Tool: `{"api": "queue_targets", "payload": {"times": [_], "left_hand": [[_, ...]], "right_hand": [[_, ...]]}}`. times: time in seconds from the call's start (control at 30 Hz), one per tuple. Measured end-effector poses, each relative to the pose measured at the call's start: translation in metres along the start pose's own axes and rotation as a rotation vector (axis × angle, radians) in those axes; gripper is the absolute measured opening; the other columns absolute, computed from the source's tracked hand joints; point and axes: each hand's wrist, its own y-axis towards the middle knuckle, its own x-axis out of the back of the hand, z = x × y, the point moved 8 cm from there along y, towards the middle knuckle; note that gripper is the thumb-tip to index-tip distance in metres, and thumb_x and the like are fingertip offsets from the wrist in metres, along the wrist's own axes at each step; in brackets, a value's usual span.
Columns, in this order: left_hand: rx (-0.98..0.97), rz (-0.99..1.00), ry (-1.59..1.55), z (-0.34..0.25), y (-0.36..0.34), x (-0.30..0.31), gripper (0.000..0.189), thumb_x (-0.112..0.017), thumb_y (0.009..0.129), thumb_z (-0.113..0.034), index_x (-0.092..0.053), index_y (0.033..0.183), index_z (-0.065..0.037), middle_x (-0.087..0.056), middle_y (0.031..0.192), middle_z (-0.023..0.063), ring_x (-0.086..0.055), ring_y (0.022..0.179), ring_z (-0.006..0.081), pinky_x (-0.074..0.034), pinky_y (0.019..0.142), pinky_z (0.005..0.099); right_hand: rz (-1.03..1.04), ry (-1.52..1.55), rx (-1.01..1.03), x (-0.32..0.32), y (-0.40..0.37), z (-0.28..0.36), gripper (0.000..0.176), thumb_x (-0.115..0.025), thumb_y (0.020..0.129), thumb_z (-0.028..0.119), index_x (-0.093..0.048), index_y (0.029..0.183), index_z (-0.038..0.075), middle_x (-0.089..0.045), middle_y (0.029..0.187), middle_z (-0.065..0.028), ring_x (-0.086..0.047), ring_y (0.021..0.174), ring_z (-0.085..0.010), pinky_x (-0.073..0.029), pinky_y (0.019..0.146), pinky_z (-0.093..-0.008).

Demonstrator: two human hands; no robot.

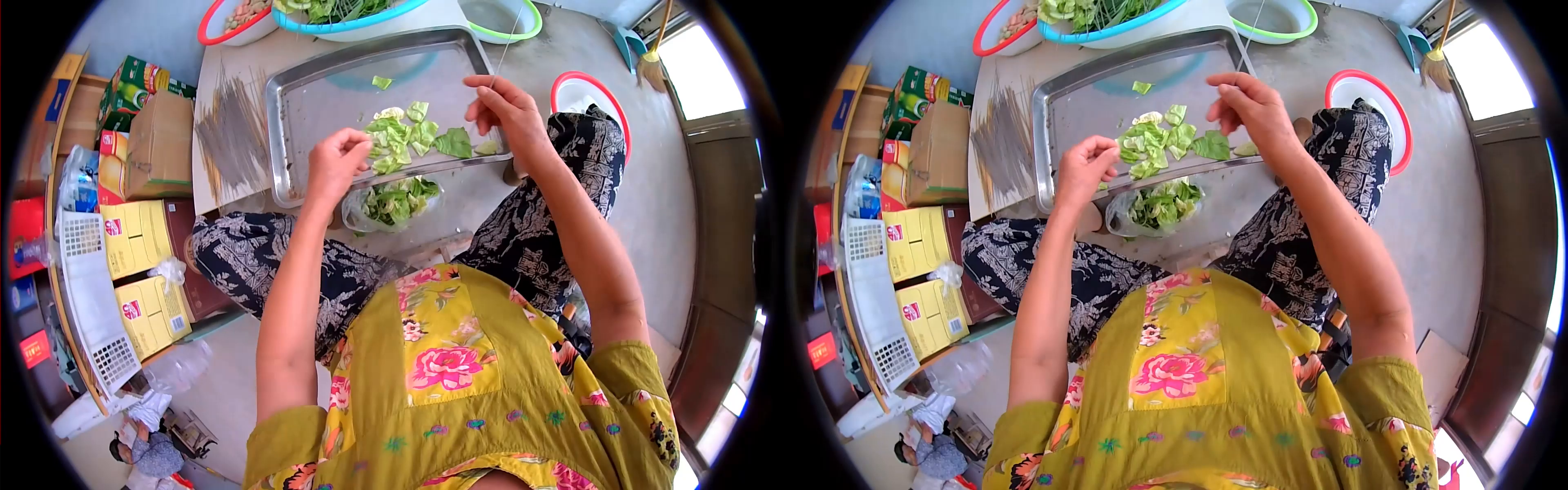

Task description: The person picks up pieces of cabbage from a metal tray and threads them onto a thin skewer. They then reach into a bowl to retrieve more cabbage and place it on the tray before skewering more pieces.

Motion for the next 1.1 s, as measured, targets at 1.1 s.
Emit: {"api": "queue_targets", "payload": {"times": [1.1], "left_hand": [[-0.338, 0.059, 0.837, 0.01, 0.063, -0.079, 0.027, -0.072, 0.069, -0.012, -0.064, 0.095, -0.009, -0.06, 0.091, 0.006, -0.061, 0.085, 0.0244, -0.048, 0.072, 0.0352]], "right_hand": [[0.014, -0.08, 0.012, -0.001, 0.006, -0.013, 0.023, -0.048, 0.095, 0.016, -0.058, 0.11, 0.002, -0.059, 0.069, -0.0012, -0.047, 0.055, -0.0038, -0.039, 0.052, -0.0181]]}}
